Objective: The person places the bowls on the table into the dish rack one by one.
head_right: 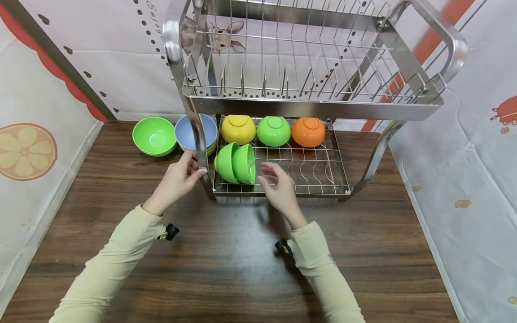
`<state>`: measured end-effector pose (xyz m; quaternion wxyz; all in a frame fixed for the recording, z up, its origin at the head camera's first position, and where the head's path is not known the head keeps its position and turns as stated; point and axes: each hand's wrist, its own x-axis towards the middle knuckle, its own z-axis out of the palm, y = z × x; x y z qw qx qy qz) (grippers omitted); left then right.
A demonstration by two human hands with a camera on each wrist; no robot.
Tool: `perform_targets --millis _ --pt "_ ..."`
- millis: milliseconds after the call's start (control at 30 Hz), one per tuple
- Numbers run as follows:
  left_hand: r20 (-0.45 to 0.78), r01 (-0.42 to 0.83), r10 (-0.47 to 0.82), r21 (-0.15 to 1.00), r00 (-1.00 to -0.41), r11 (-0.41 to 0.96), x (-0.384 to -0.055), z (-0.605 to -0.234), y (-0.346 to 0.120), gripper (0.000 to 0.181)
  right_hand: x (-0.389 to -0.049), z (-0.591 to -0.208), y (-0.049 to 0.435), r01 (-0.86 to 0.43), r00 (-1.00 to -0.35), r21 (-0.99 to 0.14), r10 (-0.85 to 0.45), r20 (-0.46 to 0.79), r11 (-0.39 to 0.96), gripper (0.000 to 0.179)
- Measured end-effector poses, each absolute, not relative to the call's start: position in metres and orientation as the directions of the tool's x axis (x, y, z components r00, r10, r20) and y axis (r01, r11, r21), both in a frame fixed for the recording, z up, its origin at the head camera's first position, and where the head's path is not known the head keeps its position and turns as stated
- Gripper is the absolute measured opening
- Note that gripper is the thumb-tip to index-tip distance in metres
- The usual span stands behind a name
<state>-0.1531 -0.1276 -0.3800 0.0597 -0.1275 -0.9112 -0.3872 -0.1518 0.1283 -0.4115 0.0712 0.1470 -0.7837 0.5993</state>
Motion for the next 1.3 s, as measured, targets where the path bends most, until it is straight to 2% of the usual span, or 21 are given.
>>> perform_targets --millis 233,400,633,800,967,1067,1300 --pt "0.221 0.295 0.196 0.687 -0.956 0.664 -0.154 -0.380 -0.128 0.032 -0.137 -0.394 0.167 -0.380 -0.924 -0.881 -0.067 0.377 0.281 0.040" --pt "0.237 0.310 0.201 0.687 -0.950 0.657 -0.155 -0.381 -0.129 0.031 -0.133 -0.383 0.201 -0.408 -0.886 -0.835 0.059 0.459 0.370 0.042" --pt "0.232 0.307 0.202 0.687 -0.952 0.658 -0.156 -0.381 -0.130 0.031 -0.132 -0.373 0.243 -0.332 -0.836 -0.838 0.276 0.474 0.432 0.041" --pt "0.223 0.298 0.198 0.689 -0.954 0.661 -0.156 -0.381 -0.130 0.031 -0.133 -0.372 0.265 -0.258 -0.762 -0.829 0.423 0.491 0.497 0.041" --pt "0.222 0.299 0.201 0.694 -0.954 0.654 -0.157 -0.381 -0.131 0.031 -0.139 -0.377 0.282 -0.214 -0.700 -0.821 0.503 0.507 0.529 0.043" --pt "0.220 0.300 0.204 0.696 -0.954 0.652 -0.157 -0.381 -0.130 0.031 -0.142 -0.382 0.290 -0.177 -0.704 -0.828 0.519 0.484 0.531 0.044" --pt "0.208 0.294 0.207 0.696 -0.956 0.655 -0.156 -0.381 -0.130 0.031 -0.147 -0.396 0.296 -0.176 -0.736 -0.896 0.550 0.395 0.408 0.039"
